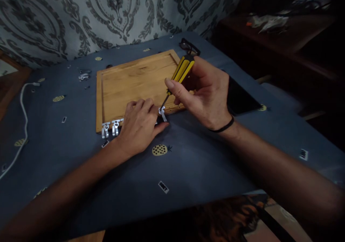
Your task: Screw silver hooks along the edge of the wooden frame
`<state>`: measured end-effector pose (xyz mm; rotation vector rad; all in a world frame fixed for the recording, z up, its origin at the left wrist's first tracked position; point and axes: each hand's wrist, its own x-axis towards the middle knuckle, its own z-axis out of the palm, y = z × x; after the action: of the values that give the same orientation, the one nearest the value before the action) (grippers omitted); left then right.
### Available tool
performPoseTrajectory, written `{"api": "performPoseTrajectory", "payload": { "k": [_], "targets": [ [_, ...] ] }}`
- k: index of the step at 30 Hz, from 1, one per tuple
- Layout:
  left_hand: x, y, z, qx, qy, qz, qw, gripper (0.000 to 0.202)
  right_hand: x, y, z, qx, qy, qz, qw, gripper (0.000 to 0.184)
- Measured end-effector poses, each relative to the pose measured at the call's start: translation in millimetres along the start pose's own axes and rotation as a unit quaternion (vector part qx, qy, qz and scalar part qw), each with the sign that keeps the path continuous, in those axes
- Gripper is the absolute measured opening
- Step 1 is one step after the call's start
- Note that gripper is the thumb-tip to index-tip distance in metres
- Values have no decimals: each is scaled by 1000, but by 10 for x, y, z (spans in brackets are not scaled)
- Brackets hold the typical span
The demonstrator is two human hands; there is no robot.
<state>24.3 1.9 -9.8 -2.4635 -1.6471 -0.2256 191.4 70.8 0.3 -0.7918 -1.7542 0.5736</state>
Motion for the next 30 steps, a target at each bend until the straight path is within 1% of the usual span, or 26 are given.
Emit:
{"api": "performPoseTrajectory", "payload": {
  "k": [4, 7, 10, 13, 16, 19, 22, 24, 26, 30],
  "targets": [
    [-2, -4, -1, 2, 4, 3, 1000, 34, 13, -14, -5, -41, 6, -38, 998, 51],
    [-3, -4, 0, 2, 5, 3, 1000, 33, 12, -12, -3, -42, -6, -29, 999, 52],
    [-4, -1, 0, 3, 4, 2, 1000, 33, 20, 1, -4, -12, -13, -15, 1000, 50],
    [-3, 4, -3, 5, 1, 0, 1000, 33, 45, 9, -23, 72, -47, 14, 996, 43],
    [1, 6, -2, 2, -3, -2, 1000, 33, 75, 1, -63, 143, -97, 33, 984, 41],
    [4, -1, 3, 1, -2, 0, 1000, 33, 101, -15, -112, 173, -142, 52, 973, 39],
    [0, -10, 9, 2, 5, 3, 1000, 34, 119, -20, -146, 177, -163, 64, 969, 37],
    [-5, -11, 12, 5, 9, 3, 1000, 33, 120, -10, -145, 168, -162, 48, 971, 35],
    [-8, -7, 14, 7, 9, 4, 1000, 33, 103, 9, -119, 146, -146, 27, 978, 35],
    [-8, 1, 12, 9, 5, 4, 1000, 34, 22, 33, -14, 65, -66, 5, 996, 37]
  ]
}}
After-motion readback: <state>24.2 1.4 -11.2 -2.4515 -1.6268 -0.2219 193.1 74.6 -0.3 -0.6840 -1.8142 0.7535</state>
